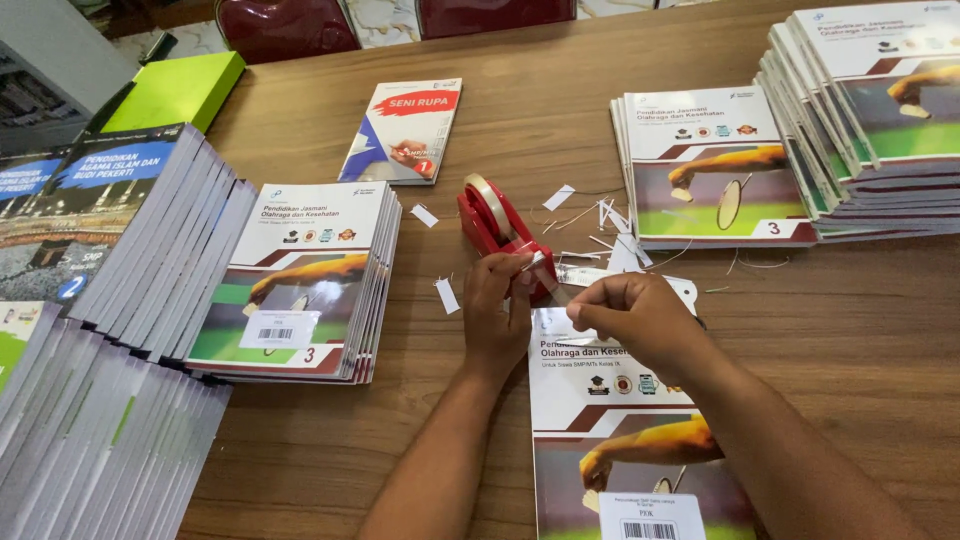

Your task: The person applies barcode stickers to the covers of books using a tape dispenser and scissors. They cut the tape, place the sticker on the book, and smooth it down, repeating the process for multiple books.

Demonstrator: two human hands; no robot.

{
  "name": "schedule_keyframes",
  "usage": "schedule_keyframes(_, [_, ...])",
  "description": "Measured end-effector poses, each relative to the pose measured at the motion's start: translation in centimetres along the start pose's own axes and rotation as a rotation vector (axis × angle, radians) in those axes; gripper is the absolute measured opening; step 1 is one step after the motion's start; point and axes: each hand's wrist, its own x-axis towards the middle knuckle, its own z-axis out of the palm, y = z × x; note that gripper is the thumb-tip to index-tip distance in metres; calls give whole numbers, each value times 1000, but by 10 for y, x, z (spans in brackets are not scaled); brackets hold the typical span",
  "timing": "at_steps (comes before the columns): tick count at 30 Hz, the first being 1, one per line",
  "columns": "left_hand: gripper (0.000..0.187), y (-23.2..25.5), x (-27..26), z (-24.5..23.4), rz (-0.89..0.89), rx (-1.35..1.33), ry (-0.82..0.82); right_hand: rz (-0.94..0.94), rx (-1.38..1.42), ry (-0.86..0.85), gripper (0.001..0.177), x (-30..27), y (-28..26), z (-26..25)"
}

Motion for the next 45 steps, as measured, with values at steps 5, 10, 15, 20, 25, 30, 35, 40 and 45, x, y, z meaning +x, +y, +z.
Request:
schedule_keyframes(5, [18,7,0,-3,-17,-2,5,47,-10,-38,18,8,27,-14])
schedule_keyframes(10, [19,5,0,-2,-32,-17,3,83,47,-87,24,6,27,-19])
schedule_keyframes(15, [19,3,-1,-2,-36,-31,2,93,121,-142,24,8,32,-21])
schedule_keyframes(20, [19,13,3,-5,-45,-37,-6,120,113,-168,26,15,38,-26])
schedule_keyframes(25, [23,6,1,-3,-71,-39,-36,112,55,-207,30,15,39,-28])
schedule_keyframes(30, [23,15,4,-6,-91,-47,-39,104,12,-202,29,22,52,-26])
schedule_keyframes(35, [30,20,13,-12,-60,-41,-13,118,-68,-181,25,17,39,-21])
schedule_keyframes(40, [20,11,47,-19,232,103,-97,98,-96,-181,22,19,46,-22])
schedule_keyframes(45, [21,30,88,-28,307,562,-717,109,-141,-147,22,17,44,-21])
